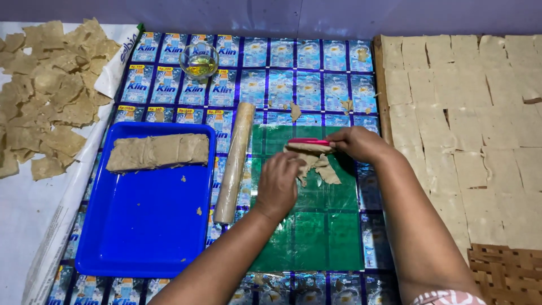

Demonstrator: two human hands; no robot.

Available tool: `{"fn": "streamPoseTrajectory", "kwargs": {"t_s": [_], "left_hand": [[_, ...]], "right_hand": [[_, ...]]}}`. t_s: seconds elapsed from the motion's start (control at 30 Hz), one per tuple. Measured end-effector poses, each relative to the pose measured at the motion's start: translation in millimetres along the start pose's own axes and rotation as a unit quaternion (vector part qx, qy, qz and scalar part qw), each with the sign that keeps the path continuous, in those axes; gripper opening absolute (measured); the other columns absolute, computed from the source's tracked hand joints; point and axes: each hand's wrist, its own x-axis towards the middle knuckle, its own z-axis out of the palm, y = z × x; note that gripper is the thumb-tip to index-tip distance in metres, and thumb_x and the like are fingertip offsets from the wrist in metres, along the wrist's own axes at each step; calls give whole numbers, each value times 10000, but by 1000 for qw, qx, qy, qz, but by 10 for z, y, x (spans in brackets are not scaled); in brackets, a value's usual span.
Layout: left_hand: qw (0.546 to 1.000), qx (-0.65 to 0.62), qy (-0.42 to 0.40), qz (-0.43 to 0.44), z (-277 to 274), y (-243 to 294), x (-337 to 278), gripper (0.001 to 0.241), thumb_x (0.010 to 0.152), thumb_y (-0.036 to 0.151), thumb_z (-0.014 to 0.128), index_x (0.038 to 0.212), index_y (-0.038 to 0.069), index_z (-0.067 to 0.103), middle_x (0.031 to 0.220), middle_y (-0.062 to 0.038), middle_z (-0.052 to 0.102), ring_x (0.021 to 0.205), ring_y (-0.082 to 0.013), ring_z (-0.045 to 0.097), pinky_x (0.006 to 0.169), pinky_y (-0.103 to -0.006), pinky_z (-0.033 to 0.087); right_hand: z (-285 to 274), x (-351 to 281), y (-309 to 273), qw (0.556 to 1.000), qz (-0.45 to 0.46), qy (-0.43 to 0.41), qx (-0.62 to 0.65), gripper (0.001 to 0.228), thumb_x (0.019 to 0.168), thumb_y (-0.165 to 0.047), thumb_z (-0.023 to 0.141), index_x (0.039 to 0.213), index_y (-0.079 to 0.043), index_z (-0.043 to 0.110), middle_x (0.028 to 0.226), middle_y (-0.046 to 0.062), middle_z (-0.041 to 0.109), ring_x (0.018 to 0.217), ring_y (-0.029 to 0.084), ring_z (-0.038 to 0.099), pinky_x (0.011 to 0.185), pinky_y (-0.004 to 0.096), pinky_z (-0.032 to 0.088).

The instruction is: Rolling out, cutting, and arranging flat dough pieces on a drying tray.

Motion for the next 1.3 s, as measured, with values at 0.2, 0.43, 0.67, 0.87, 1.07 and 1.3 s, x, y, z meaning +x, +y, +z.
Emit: {"fn": "streamPoseTrajectory", "kwargs": {"t_s": [0.2, 0.43, 0.67, 0.87, 1.07, 1.3], "left_hand": [[987, 32, 8, -159, -12, -273, -15, 474, 843, -67, 547, 1301, 41, 605, 1458, -196, 526, 1420, -409, 433, 1189, -503, 334], [987, 36, -134, -79, 387, -280, -118, 575, 1026, 190, 484, 1570, 51, 361, 1656, -172, 320, 1537, -332, 270, 1250, -482, 193], [967, 69, -221, -102, 71, -207, -62, 581, 1034, 244, 482, 1568, 78, 322, 1661, -135, 279, 1543, -276, 257, 1261, -526, 114], [921, 256, -63, -287, -473, -519, -335, 783, 867, 212, 669, 1521, -14, 303, 1577, -292, 376, 1400, -449, 404, 1127, -542, 314], [929, 174, -77, -317, -664, -255, -379, 790, 798, 111, 777, 1476, -28, 396, 1330, -222, 575, 1174, -402, 575, 985, -489, 484], [987, 65, -118, -86, -607, 16, 41, 685, 787, 99, 769, 1428, 81, 527, 1244, -141, 654, 1103, -359, 630, 923, -480, 511]], "right_hand": [[276, -655, -165, 993, -50, 87, -64, 336, 909, -229, 686, 1223, -310, 773, 982, 139, 693, 908, 339, 675, 795, 445, 536], [1079, -1049, -374, 941, 83, 326, 35, 487, 932, -42, 579, 1327, -294, 712, 939, 179, 630, 853, 359, 668, 747, 468, 537], [1220, -1363, -423, 931, 157, 320, 78, 486, 962, -83, 573, 1371, -329, 667, 899, 170, 611, 799, 367, 659, 696, 496, 531], [1675, -2191, -538, 950, 59, 304, 40, 515, 879, -52, 619, 1322, -299, 704, 904, 118, 644, 851, 311, 659, 730, 446, 532], [1552, -2326, -865, 950, -78, 302, 21, 384, 825, -147, 728, 1199, -232, 753, 1209, 168, 623, 1061, 356, 611, 869, 473, 506], [452, -1879, -840, 875, -101, 473, -13, 278, 986, -154, 663, 1260, -152, 714, 1414, 147, 579, 1291, 357, 575, 1093, 472, 473]]}}
